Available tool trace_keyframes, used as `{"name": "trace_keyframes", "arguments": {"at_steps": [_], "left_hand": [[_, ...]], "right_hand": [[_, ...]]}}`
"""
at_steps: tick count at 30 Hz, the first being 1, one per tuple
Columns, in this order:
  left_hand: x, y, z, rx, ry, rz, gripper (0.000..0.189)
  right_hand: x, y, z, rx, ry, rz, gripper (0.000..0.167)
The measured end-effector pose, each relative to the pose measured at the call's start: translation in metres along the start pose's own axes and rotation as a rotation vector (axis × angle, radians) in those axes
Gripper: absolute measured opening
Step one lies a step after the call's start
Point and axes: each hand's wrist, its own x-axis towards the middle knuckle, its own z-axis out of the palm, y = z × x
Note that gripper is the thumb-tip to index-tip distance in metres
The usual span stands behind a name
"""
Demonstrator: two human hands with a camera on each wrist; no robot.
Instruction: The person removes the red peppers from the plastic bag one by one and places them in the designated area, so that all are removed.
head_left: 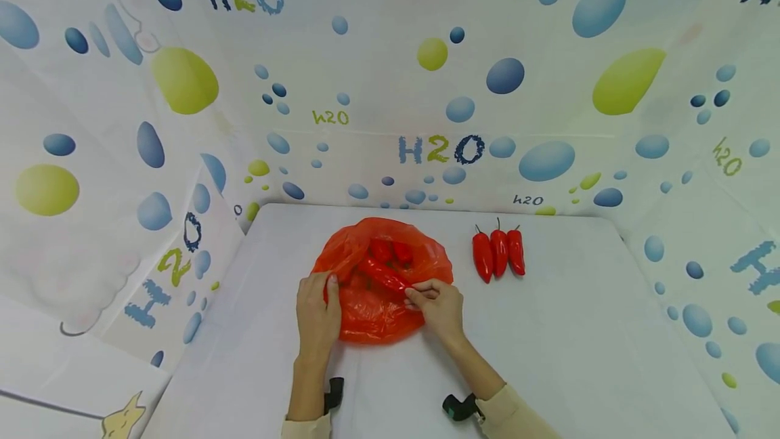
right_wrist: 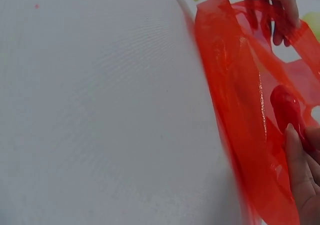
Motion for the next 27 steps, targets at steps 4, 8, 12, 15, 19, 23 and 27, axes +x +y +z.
{"name": "trace_keyframes", "arguments": {"at_steps": [4, 8, 12, 15, 19, 23, 27], "left_hand": [[0.0, 0.001, -0.001, 0.002, 0.001, 0.0, 0.02], [0.0, 0.002, -0.001, 0.005, -0.002, -0.006, 0.02], [0.001, 0.003, 0.0, 0.001, 0.002, 0.005, 0.019], [0.001, 0.003, 0.0, -0.002, 0.005, 0.012, 0.018], [0.001, 0.003, 0.001, -0.009, 0.012, 0.026, 0.017], [0.001, 0.003, 0.001, -0.012, 0.023, 0.038, 0.017], [0.001, 0.003, 0.0, -0.007, 0.023, 0.035, 0.017]], "right_hand": [[-0.001, -0.003, -0.002, 0.024, 0.003, 0.007, 0.014], [-0.003, -0.006, -0.003, 0.038, 0.014, 0.008, 0.015], [-0.005, -0.009, -0.006, 0.036, 0.025, 0.01, 0.017], [-0.006, -0.009, -0.009, 0.025, 0.043, 0.001, 0.016], [-0.006, -0.006, -0.013, 0.011, 0.08, -0.009, 0.014], [-0.006, -0.004, -0.016, 0.01, 0.097, -0.016, 0.017], [-0.007, -0.003, -0.018, 0.031, 0.108, -0.023, 0.017]]}}
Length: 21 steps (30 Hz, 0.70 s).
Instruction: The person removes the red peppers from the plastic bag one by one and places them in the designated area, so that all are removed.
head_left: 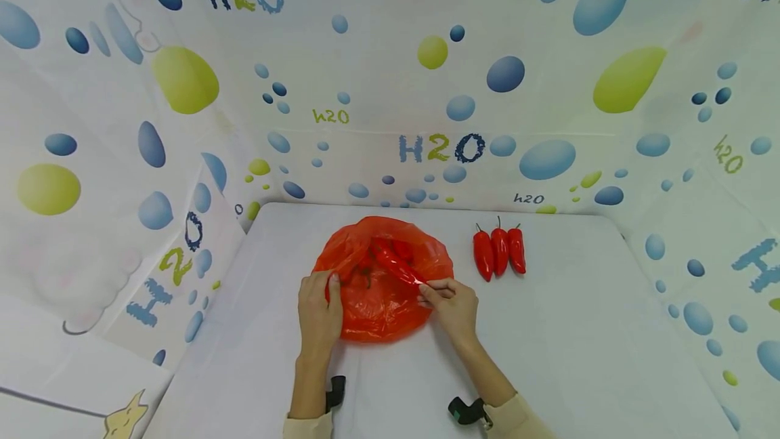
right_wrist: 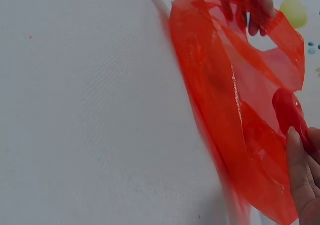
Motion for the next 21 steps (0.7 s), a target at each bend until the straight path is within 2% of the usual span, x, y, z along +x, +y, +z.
{"name": "trace_keyframes", "arguments": {"at_steps": [9, 15, 21], "left_hand": [[0.0, 0.0, -0.001, 0.011, -0.033, -0.038, 0.02], [0.0, 0.0, 0.0, 0.007, -0.028, -0.035, 0.019], [-0.001, 0.0, 0.0, 0.009, -0.025, -0.032, 0.019]], "right_hand": [[-0.003, -0.002, -0.007, 0.047, 0.038, 0.032, 0.016], [-0.003, -0.002, -0.012, 0.045, 0.046, 0.069, 0.02], [-0.002, -0.006, -0.017, 0.031, 0.064, 0.062, 0.022]]}}
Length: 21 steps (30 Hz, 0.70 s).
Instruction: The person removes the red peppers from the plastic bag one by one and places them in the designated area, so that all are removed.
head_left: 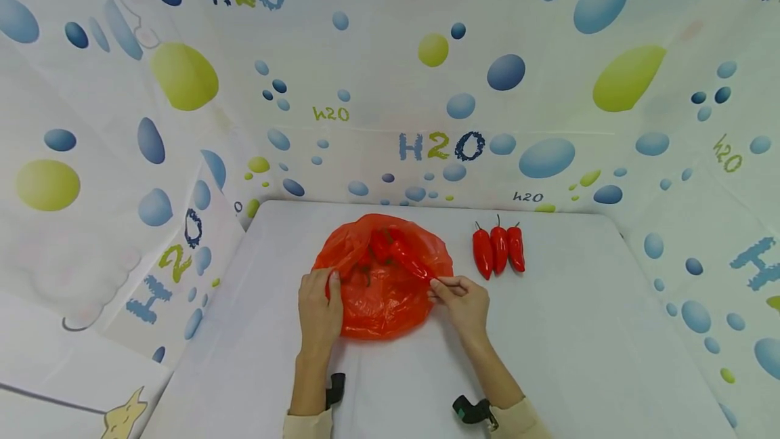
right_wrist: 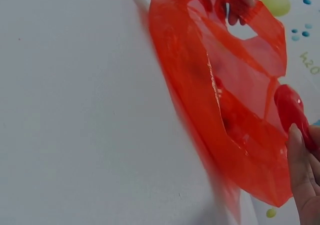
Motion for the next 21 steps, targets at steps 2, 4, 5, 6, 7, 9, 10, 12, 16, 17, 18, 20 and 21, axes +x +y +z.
{"name": "trace_keyframes", "arguments": {"at_steps": [2, 4, 5, 6, 7, 9, 10, 12, 16, 17, 18, 20, 21], "left_hand": [[0.0, 0.001, 0.0, 0.0, -0.003, -0.002, 0.019], [0.0, 0.001, 0.0, -0.001, -0.005, -0.005, 0.019], [0.001, 0.001, 0.0, 0.002, -0.005, -0.007, 0.02], [0.001, 0.002, 0.0, 0.002, -0.004, -0.007, 0.019], [0.001, 0.001, 0.0, 0.003, -0.004, -0.006, 0.019], [0.001, 0.001, 0.0, 0.002, -0.005, -0.007, 0.019], [0.001, 0.001, 0.0, 0.002, -0.006, -0.008, 0.019], [0.001, 0.001, 0.0, 0.0, -0.007, -0.006, 0.019], [0.001, 0.001, -0.001, -0.006, -0.006, -0.008, 0.019], [0.001, 0.001, -0.001, -0.007, -0.006, -0.008, 0.019], [0.001, 0.001, -0.001, -0.007, -0.007, -0.01, 0.019], [0.001, 0.001, -0.001, -0.006, -0.006, -0.013, 0.02], [0.001, 0.002, -0.001, -0.004, -0.006, -0.014, 0.02]], "right_hand": [[0.001, -0.002, -0.002, 0.005, 0.009, 0.002, 0.021], [0.002, -0.004, -0.003, 0.012, 0.019, 0.009, 0.022], [0.003, -0.005, -0.004, 0.014, 0.025, 0.012, 0.023], [0.003, -0.006, -0.005, 0.018, 0.03, 0.016, 0.023], [0.004, -0.007, -0.006, 0.026, 0.034, 0.015, 0.023], [0.005, -0.007, -0.008, 0.037, 0.041, 0.011, 0.024], [0.006, -0.007, -0.01, 0.04, 0.044, 0.006, 0.024], [0.007, -0.007, -0.013, 0.039, 0.051, -0.001, 0.026], [0.009, -0.007, -0.018, 0.034, 0.072, -0.007, 0.028], [0.009, -0.007, -0.019, 0.038, 0.08, -0.007, 0.028], [0.01, -0.008, -0.02, 0.043, 0.088, -0.008, 0.028], [0.011, -0.008, -0.022, 0.058, 0.104, -0.013, 0.028], [0.012, -0.009, -0.023, 0.067, 0.112, -0.015, 0.029]]}}
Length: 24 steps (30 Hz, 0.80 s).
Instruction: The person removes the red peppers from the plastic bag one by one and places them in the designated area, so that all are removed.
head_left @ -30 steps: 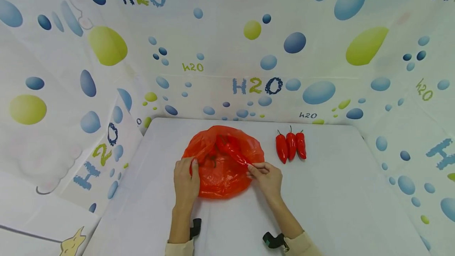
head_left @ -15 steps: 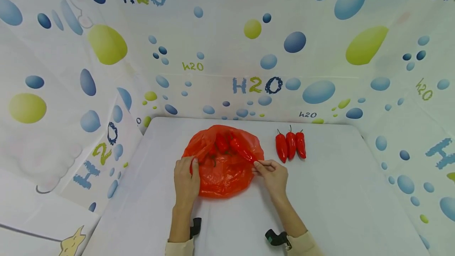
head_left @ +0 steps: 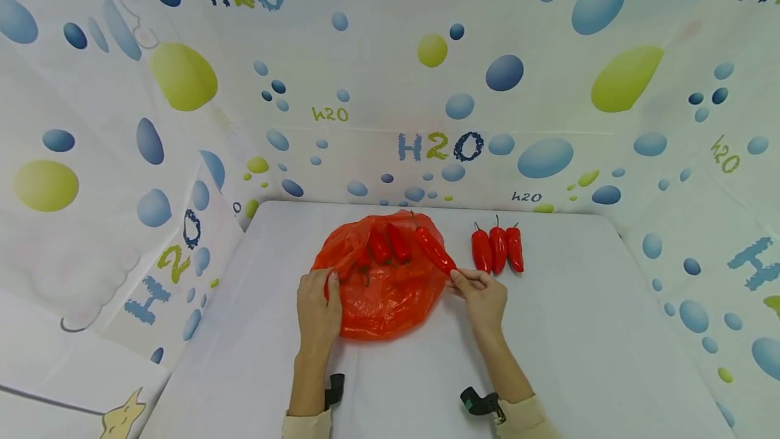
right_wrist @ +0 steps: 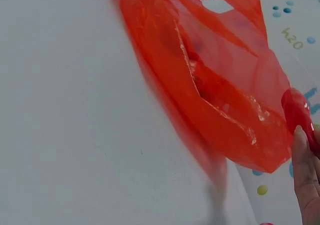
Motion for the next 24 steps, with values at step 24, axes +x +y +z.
{"name": "trace_keyframes", "arguments": {"at_steps": [24], "left_hand": [[0.0, -0.003, 0.002, 0.002, 0.01, 0.022, 0.022]], "right_hand": [[0.018, 0.006, -0.023, 0.083, 0.123, 0.029, 0.032]]}}
